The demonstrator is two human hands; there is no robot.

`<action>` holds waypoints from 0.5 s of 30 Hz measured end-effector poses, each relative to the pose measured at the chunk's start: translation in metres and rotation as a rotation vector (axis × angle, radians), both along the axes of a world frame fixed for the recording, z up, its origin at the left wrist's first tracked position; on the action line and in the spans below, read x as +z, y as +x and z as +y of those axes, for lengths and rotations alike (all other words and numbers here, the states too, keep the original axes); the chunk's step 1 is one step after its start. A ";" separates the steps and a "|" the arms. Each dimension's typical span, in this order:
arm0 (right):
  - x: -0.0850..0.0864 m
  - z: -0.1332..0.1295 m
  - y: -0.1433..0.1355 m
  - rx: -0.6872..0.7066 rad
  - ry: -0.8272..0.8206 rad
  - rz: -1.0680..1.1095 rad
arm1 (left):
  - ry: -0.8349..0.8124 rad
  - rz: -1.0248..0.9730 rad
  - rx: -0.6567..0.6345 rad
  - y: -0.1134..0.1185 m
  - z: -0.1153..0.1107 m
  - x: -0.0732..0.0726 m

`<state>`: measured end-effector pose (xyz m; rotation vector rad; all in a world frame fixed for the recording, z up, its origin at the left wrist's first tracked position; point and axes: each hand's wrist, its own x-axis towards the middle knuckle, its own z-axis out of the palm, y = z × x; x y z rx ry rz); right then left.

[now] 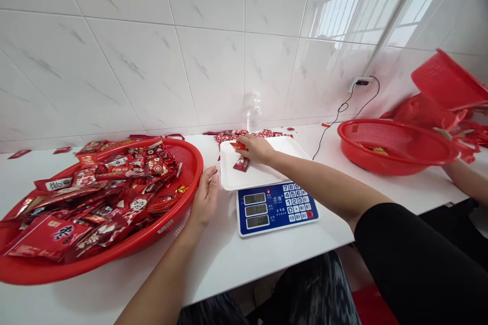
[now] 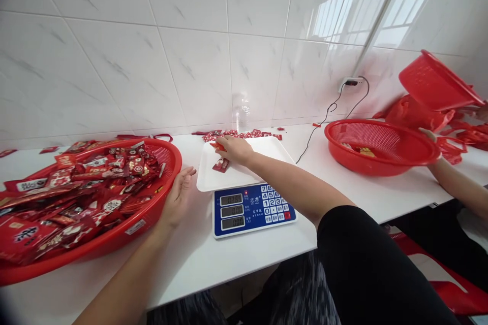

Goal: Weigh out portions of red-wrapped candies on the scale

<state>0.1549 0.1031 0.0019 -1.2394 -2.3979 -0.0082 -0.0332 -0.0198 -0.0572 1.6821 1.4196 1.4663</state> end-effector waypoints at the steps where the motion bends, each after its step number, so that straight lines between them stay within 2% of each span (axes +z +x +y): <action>1: 0.001 0.001 0.001 -0.012 0.000 0.037 | -0.002 0.001 0.000 0.000 0.000 0.000; 10: 0.020 -0.001 0.016 -0.115 -0.038 0.395 | -0.011 -0.011 -0.003 -0.001 0.001 0.001; 15: 0.032 -0.011 0.049 -0.200 -0.028 0.543 | 0.006 -0.002 0.002 -0.003 0.003 0.001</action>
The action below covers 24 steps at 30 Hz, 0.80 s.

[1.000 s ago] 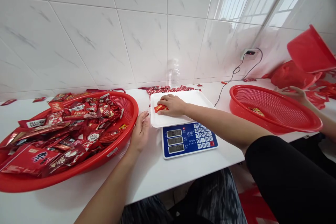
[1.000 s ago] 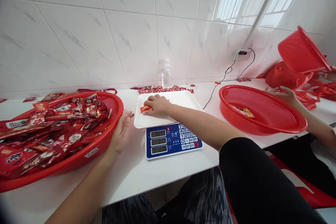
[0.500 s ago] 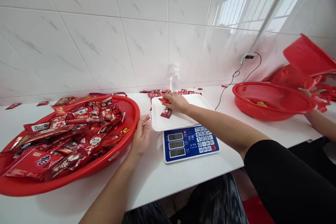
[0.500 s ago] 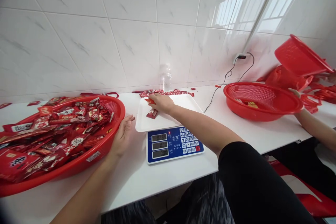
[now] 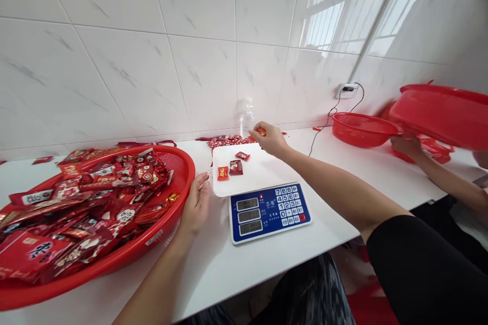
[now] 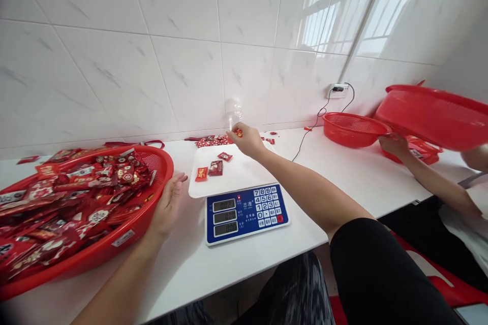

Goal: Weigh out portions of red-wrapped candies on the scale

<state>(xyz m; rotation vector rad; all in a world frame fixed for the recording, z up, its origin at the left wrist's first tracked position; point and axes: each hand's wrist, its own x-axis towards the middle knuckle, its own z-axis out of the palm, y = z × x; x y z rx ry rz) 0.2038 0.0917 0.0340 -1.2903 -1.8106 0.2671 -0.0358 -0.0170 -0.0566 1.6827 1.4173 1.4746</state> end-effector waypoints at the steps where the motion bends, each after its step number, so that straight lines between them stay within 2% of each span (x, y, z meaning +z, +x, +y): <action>1: 0.003 -0.004 0.010 -0.017 0.003 0.021 | 0.004 0.003 0.003 0.000 0.000 0.000; 7: 0.029 -0.027 0.082 -0.137 0.106 0.226 | 0.022 0.033 0.022 -0.001 0.005 0.000; 10: 0.041 -0.030 0.121 -0.284 0.187 0.238 | 0.012 0.026 0.030 -0.002 0.009 -0.002; 13: 0.046 -0.028 0.160 -0.472 0.224 0.163 | 0.014 0.008 0.039 -0.003 0.011 -0.003; 18: 0.036 -0.029 0.219 -0.790 0.110 -0.049 | 0.015 0.013 0.042 -0.003 0.012 -0.004; 24: 0.001 -0.041 0.264 -0.898 -0.128 -0.125 | 0.014 0.023 0.041 -0.003 0.012 -0.003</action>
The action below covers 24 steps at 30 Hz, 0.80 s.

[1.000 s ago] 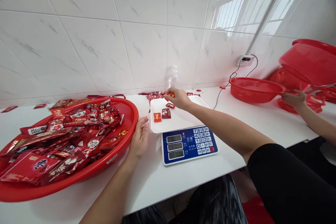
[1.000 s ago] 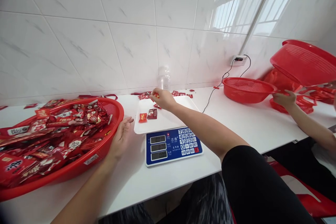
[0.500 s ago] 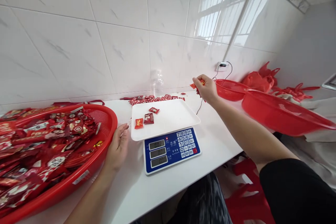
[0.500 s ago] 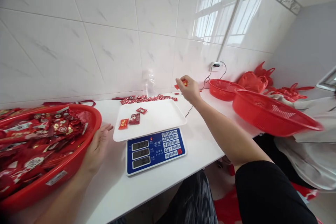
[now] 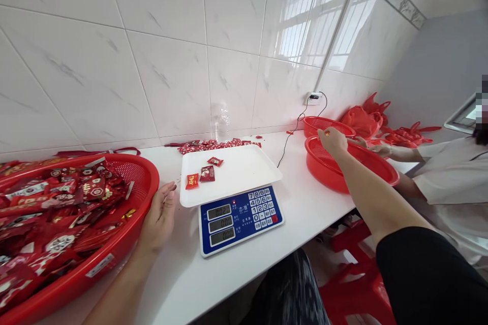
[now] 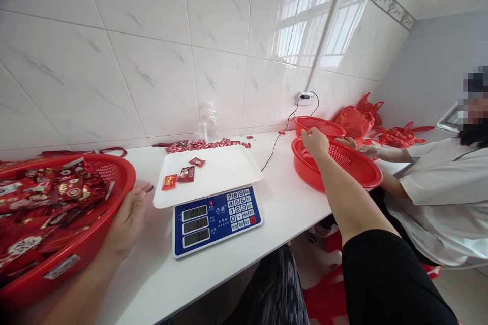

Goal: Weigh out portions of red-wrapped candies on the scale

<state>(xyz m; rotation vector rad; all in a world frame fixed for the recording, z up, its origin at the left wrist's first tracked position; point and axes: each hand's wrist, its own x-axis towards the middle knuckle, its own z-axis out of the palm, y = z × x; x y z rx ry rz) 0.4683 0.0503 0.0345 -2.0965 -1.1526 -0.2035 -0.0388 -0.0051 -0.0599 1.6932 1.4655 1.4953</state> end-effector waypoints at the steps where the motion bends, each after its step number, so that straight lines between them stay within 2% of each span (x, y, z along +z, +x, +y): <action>1: -0.006 -0.001 0.004 0.000 -0.050 0.010 | 0.000 -0.001 0.001 0.000 0.000 0.000; 5: -0.018 0.004 0.001 0.076 -0.201 0.017 | 0.002 0.005 -0.010 0.000 0.000 0.000; 8: -0.016 0.017 -0.034 0.207 -0.198 -0.041 | -0.005 0.018 -0.010 0.001 -0.002 0.000; 10: -0.015 0.027 -0.076 0.348 -0.158 -0.097 | -0.006 0.018 -0.008 0.002 -0.004 0.000; 12: -0.017 0.033 -0.129 0.544 -0.136 -0.145 | 0.004 0.011 -0.015 0.003 -0.006 0.000; 15: -0.026 0.033 -0.214 0.856 -0.187 -0.185 | 0.014 -0.001 -0.024 0.003 -0.007 0.001; 18: -0.037 0.029 -0.285 1.026 -0.275 -0.203 | -0.007 -0.012 -0.034 0.002 -0.007 0.000; 21: -0.044 0.024 -0.332 1.107 -0.322 -0.235 | -0.023 -0.021 -0.049 -0.001 -0.007 -0.001; 24: -0.046 0.019 -0.355 1.174 -0.296 -0.318 | -0.012 -0.032 -0.046 -0.001 -0.009 -0.001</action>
